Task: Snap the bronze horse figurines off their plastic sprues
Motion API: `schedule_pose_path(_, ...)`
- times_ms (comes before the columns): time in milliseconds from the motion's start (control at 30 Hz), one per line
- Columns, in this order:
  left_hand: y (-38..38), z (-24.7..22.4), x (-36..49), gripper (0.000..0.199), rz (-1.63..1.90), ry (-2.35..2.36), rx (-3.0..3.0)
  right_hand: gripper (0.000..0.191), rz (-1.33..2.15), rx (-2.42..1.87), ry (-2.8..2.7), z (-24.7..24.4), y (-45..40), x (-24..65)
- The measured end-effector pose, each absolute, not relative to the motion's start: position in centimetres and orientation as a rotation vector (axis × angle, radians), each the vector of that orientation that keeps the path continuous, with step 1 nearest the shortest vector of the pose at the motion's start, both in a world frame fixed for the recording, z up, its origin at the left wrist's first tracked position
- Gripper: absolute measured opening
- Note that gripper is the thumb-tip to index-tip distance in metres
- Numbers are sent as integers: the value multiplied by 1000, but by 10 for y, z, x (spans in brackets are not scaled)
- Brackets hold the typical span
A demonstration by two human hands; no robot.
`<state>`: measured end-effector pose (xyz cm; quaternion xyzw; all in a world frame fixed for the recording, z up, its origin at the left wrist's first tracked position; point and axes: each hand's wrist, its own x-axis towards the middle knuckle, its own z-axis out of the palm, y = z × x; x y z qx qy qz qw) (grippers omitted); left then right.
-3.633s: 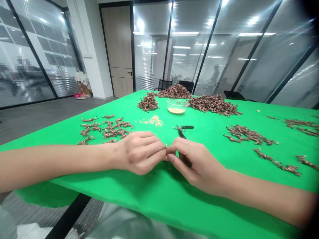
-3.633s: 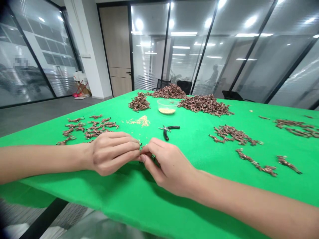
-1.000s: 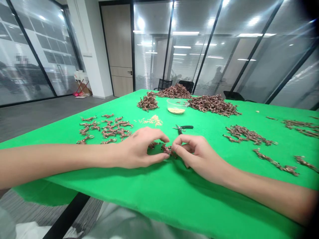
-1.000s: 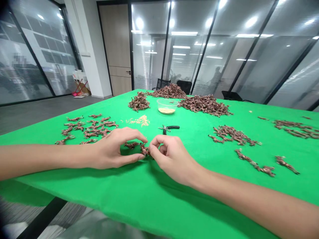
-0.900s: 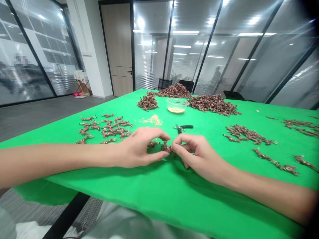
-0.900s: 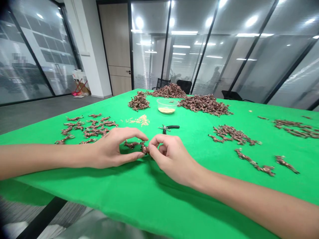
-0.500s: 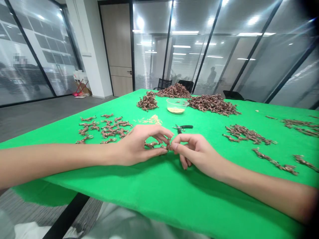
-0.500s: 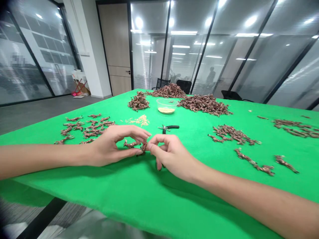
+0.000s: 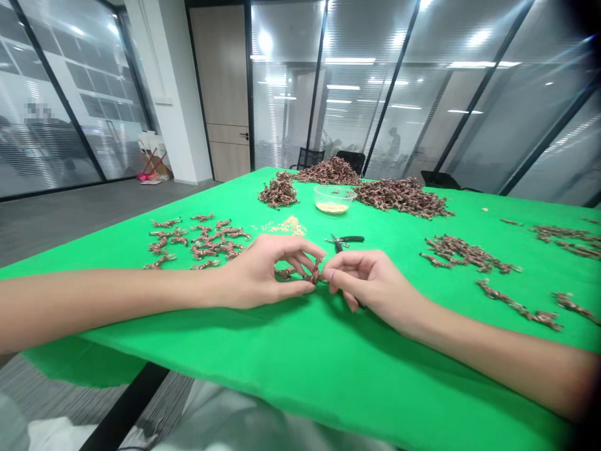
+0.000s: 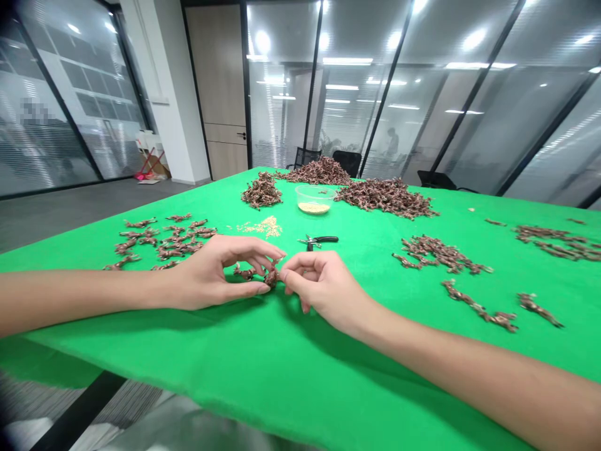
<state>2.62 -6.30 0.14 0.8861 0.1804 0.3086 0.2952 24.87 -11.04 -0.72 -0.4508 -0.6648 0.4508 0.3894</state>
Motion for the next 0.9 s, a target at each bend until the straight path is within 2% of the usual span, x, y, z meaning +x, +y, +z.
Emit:
schedule_pose_path(533, -65, 1, 27, 38, 836, 449, 2366, 43, 1133, -1199, -1690, -14, -106, 254)
schedule_pose_path(900, -64, 1, 27, 38, 823, 439, 2395, 30, 1094, -1160, -1747, -15, -106, 255)
